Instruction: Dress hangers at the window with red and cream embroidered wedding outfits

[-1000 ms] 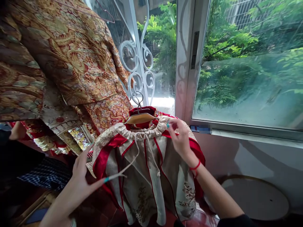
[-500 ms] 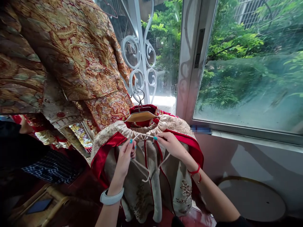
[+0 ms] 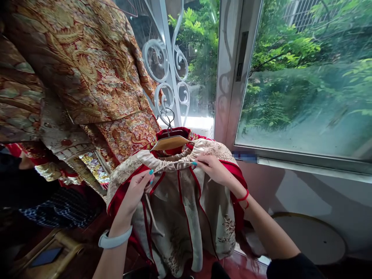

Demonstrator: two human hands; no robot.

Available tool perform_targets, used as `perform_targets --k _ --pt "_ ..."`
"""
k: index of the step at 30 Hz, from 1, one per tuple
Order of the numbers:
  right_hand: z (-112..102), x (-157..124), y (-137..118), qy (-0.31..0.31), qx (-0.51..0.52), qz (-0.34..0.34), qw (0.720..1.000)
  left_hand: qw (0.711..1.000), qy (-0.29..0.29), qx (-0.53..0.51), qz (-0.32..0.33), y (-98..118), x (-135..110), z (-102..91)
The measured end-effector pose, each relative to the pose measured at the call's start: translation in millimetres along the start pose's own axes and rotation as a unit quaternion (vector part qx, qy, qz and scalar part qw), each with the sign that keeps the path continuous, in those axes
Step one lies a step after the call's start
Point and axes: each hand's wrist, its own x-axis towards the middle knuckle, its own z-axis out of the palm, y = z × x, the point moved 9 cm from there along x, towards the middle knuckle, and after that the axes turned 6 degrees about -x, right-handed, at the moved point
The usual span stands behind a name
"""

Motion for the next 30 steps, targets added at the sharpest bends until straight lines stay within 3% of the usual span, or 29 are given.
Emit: perform_targets --k 3,5,8,11,14,16,18,20,23,27,30 --pt "-2.6 -19.7 2.8 0.015 0.016 0.018 1.0 0.99 -0.103 -0.033 -0.086 -16.7 -17.4 19.2" --pt "3.6 -31.2 4.6 -0.007 -0.008 0.023 1.0 0.976 -0.148 -0.101 -0.121 -24.1 -29.2 30.0" --pt "7.1 -37.0 2.1 -0.022 -0.085 0.016 0.996 0.978 -0.111 -0.162 -0.074 -12.5 -27.5 24.4" --pt "-18.5 -30.9 -5.8 0.136 -0.142 0.039 0.98 0.987 -0.069 -0.141 -0.01 10.0 -16.6 16.8" --pt "-37.9 -25.9 -19.0 0.324 -0.117 0.05 0.937 0.995 -0.044 -0.083 0.034 28.9 -5.4 18.6" --pt "-32.8 -12.9 -24.6 0.358 -0.033 0.034 0.932 0.997 -0.022 -0.033 0.07 40.0 1.4 22.6" --pt "-14.3 11.6 -29.9 0.286 0.077 0.01 0.955 0.994 -0.021 0.014 0.11 50.8 6.9 31.8" --pt "8.7 33.7 -40.3 0.162 0.173 -0.016 0.972 0.987 -0.048 0.06 0.143 60.3 10.5 45.9" --pt "25.8 46.0 -57.4 0.032 0.259 -0.052 0.964 0.968 -0.082 0.139 0.191 72.2 10.8 62.3" --pt "29.4 45.1 -60.4 -0.035 0.273 -0.057 0.96 0.939 -0.075 0.217 0.258 79.5 6.7 65.5" --pt "28.8 43.9 -50.6 -0.025 0.237 -0.036 0.971 0.913 -0.047 0.256 0.313 80.5 3.5 61.4"
